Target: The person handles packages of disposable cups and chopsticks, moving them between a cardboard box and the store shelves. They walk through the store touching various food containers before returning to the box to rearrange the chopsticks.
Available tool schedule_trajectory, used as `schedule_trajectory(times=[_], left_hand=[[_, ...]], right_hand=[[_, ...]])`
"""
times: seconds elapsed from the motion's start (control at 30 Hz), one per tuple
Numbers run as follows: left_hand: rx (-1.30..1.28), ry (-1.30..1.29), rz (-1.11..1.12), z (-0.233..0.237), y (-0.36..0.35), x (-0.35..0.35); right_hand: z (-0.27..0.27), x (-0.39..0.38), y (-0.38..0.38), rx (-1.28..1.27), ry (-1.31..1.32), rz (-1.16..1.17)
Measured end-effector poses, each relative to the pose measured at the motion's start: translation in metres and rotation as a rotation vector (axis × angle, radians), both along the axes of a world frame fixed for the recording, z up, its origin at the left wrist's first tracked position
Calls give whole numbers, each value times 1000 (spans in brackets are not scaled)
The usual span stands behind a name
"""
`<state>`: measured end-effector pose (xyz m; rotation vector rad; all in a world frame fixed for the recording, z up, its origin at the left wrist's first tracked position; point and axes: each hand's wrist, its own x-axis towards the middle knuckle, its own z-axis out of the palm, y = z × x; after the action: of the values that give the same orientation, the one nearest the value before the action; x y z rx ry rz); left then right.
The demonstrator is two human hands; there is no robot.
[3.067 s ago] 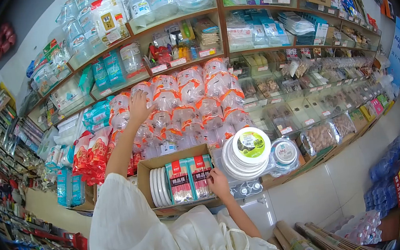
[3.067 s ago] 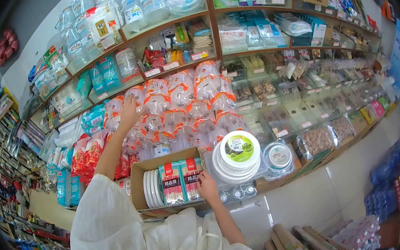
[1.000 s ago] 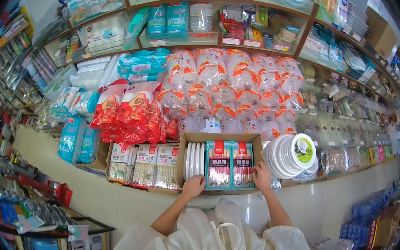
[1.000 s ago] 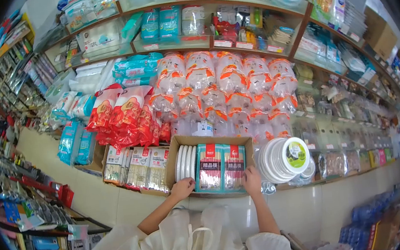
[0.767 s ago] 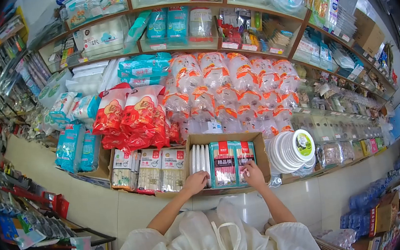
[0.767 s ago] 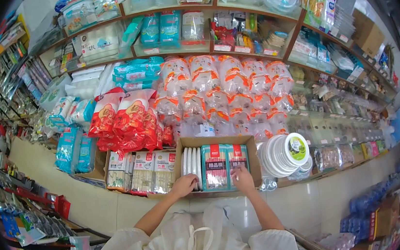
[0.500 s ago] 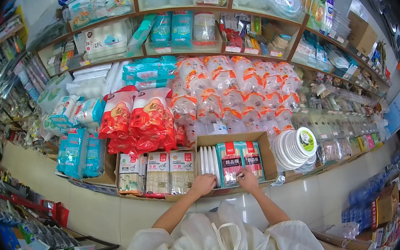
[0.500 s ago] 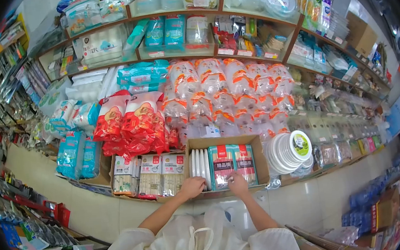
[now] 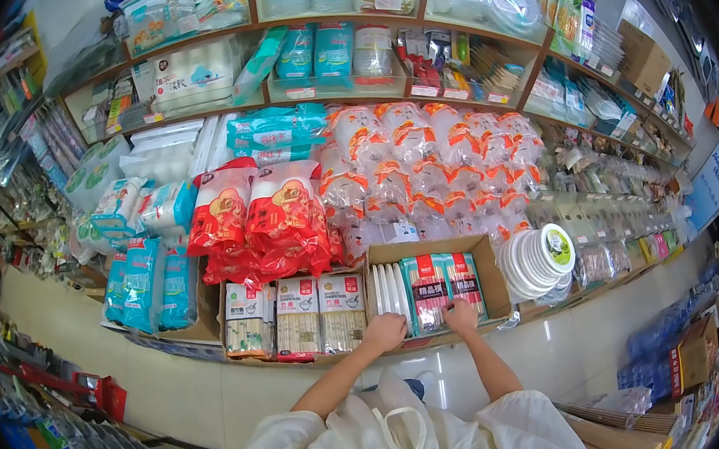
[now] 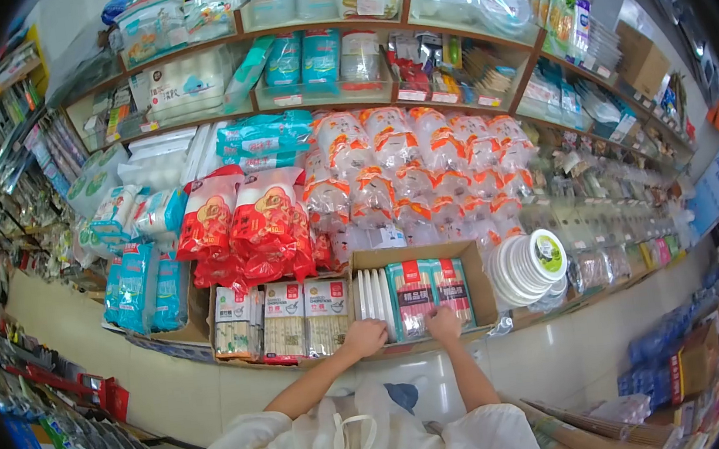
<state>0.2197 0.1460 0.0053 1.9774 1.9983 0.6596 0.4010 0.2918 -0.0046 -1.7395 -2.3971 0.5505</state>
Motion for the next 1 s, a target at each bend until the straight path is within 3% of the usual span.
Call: schedule_trajectory(times=[0.4, 1.0], left_hand=[[-10, -92, 32, 11, -1, 2], [-52, -150, -88, 29, -7, 0]], right_hand=[[0, 8, -9, -85, -65, 49], [5, 1, -4, -127, -97, 55]])
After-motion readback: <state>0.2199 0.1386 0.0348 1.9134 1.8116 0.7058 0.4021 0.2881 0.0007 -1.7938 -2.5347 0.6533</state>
